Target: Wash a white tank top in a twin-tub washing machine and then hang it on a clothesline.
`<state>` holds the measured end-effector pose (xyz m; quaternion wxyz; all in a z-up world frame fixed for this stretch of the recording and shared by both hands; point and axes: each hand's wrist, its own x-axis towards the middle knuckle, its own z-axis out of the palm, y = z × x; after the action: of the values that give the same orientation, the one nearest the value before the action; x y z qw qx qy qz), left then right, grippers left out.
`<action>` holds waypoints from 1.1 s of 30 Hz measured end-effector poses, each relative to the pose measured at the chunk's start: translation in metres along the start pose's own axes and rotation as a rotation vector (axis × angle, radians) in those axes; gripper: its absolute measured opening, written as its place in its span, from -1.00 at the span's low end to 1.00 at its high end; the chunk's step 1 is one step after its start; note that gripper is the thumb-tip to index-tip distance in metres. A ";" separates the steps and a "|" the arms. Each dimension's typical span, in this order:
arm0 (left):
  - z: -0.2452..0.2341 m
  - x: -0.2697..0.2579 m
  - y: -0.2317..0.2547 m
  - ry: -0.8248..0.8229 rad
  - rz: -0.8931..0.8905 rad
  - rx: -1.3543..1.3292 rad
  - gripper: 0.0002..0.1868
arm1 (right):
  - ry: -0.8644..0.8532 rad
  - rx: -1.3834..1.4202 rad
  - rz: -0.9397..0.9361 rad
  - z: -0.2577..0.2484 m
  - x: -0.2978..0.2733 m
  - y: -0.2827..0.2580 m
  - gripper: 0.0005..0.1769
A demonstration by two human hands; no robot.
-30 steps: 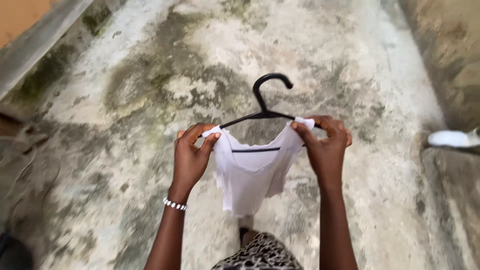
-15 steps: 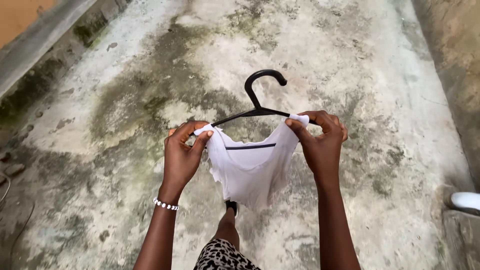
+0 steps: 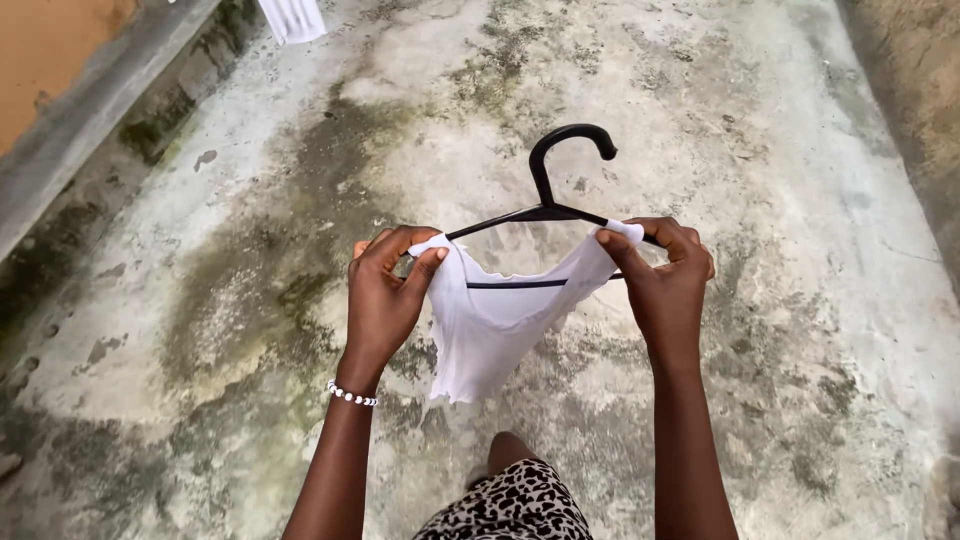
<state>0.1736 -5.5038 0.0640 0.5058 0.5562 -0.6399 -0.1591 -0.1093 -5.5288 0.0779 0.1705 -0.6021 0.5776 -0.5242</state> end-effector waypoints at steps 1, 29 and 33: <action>0.006 0.017 -0.013 -0.001 -0.002 0.002 -0.81 | -0.002 0.001 0.002 0.014 0.016 0.005 -0.74; 0.191 0.562 -0.313 -0.004 -0.116 -0.041 -0.82 | -0.049 0.030 -0.031 0.367 0.545 0.199 -0.75; 0.223 0.643 -0.371 0.093 0.044 -0.018 -0.79 | -0.042 0.057 0.083 0.419 0.627 0.199 -0.72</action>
<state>0.2778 -6.2673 -0.0156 0.5433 0.5440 -0.6265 -0.1279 -0.0004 -6.2990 0.0243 0.2213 -0.5833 0.5832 -0.5202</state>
